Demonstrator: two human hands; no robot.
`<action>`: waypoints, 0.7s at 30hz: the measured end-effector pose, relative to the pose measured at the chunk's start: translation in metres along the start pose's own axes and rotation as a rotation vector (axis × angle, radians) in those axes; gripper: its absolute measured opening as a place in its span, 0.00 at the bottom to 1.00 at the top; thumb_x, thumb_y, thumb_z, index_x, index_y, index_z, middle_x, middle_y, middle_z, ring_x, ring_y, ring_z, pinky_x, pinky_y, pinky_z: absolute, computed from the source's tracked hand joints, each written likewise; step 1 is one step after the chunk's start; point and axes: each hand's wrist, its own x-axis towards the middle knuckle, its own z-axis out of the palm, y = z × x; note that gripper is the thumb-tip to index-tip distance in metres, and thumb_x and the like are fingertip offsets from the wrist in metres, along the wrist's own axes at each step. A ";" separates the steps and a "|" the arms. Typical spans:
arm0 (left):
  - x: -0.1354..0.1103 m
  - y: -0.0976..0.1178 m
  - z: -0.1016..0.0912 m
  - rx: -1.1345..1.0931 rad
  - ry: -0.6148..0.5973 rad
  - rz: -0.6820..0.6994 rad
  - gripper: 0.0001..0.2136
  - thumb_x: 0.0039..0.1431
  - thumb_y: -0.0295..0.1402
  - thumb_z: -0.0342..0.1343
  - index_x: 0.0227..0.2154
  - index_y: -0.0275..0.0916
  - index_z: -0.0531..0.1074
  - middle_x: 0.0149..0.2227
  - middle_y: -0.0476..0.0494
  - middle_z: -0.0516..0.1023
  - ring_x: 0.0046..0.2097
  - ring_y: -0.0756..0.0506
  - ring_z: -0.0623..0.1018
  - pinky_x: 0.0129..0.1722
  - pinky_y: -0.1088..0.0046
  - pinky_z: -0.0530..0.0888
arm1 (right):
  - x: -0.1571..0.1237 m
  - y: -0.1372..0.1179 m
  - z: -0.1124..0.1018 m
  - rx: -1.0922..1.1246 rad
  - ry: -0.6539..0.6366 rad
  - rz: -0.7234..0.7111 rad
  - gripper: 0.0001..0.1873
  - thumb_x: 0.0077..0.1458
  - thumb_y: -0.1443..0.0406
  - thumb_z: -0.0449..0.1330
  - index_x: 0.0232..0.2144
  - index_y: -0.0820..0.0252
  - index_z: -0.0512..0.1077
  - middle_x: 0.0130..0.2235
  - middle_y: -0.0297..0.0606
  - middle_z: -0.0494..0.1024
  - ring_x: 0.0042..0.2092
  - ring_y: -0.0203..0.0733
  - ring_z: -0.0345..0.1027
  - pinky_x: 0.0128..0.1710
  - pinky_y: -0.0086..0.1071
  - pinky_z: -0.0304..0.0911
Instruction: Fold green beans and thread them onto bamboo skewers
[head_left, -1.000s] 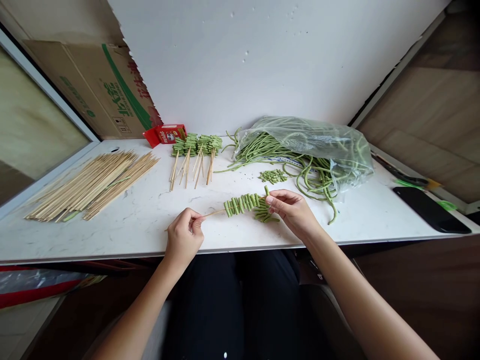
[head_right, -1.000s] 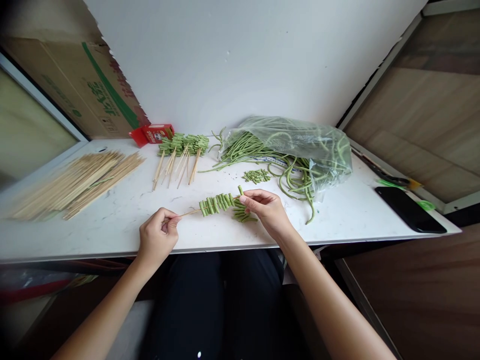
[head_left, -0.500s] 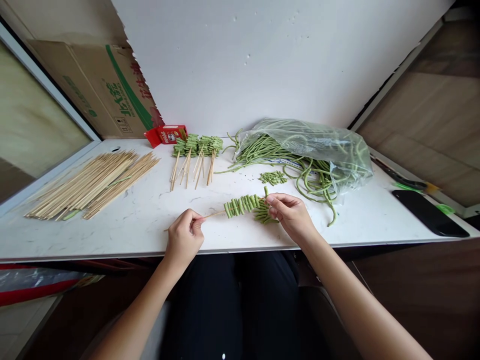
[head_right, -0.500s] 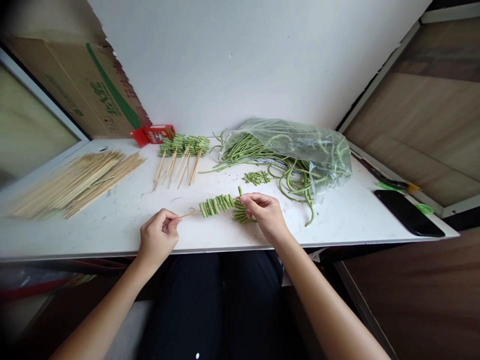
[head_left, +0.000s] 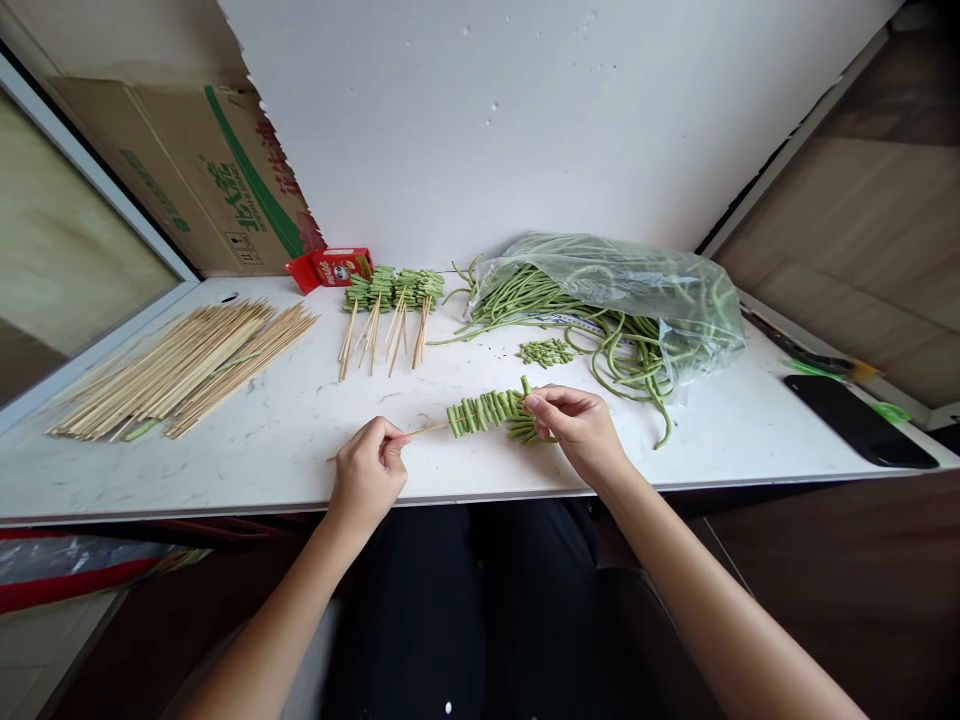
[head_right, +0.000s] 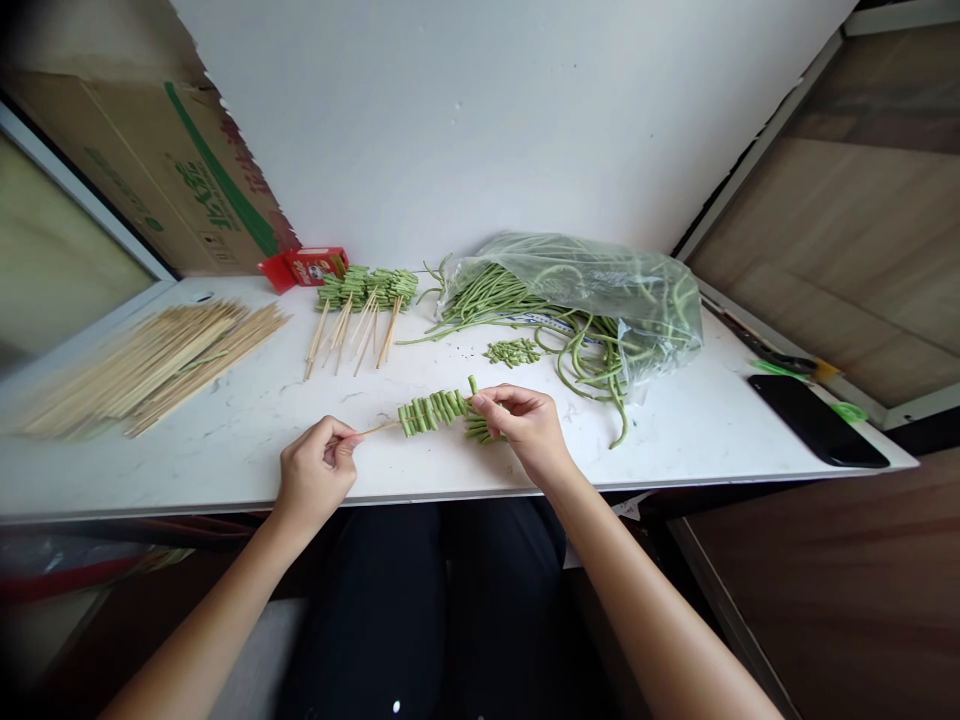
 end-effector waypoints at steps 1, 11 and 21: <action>0.000 0.000 0.000 0.001 0.000 -0.002 0.07 0.63 0.25 0.54 0.29 0.41 0.70 0.29 0.49 0.79 0.30 0.47 0.79 0.32 0.73 0.75 | -0.001 -0.001 0.001 0.004 -0.003 0.007 0.17 0.47 0.51 0.77 0.30 0.57 0.84 0.27 0.35 0.79 0.24 0.34 0.61 0.25 0.33 0.57; 0.000 0.000 -0.001 0.000 0.000 0.001 0.07 0.63 0.24 0.54 0.29 0.41 0.70 0.29 0.49 0.79 0.30 0.47 0.79 0.32 0.73 0.74 | -0.007 -0.009 0.008 -0.025 0.042 -0.039 0.20 0.45 0.49 0.78 0.29 0.58 0.83 0.30 0.38 0.80 0.25 0.34 0.61 0.24 0.32 0.58; 0.002 0.000 -0.001 -0.006 0.003 0.005 0.07 0.62 0.24 0.55 0.30 0.41 0.71 0.29 0.49 0.79 0.29 0.48 0.78 0.31 0.73 0.73 | -0.009 -0.005 0.012 -0.038 -0.002 -0.058 0.19 0.46 0.49 0.78 0.28 0.58 0.82 0.35 0.40 0.82 0.27 0.35 0.64 0.25 0.33 0.60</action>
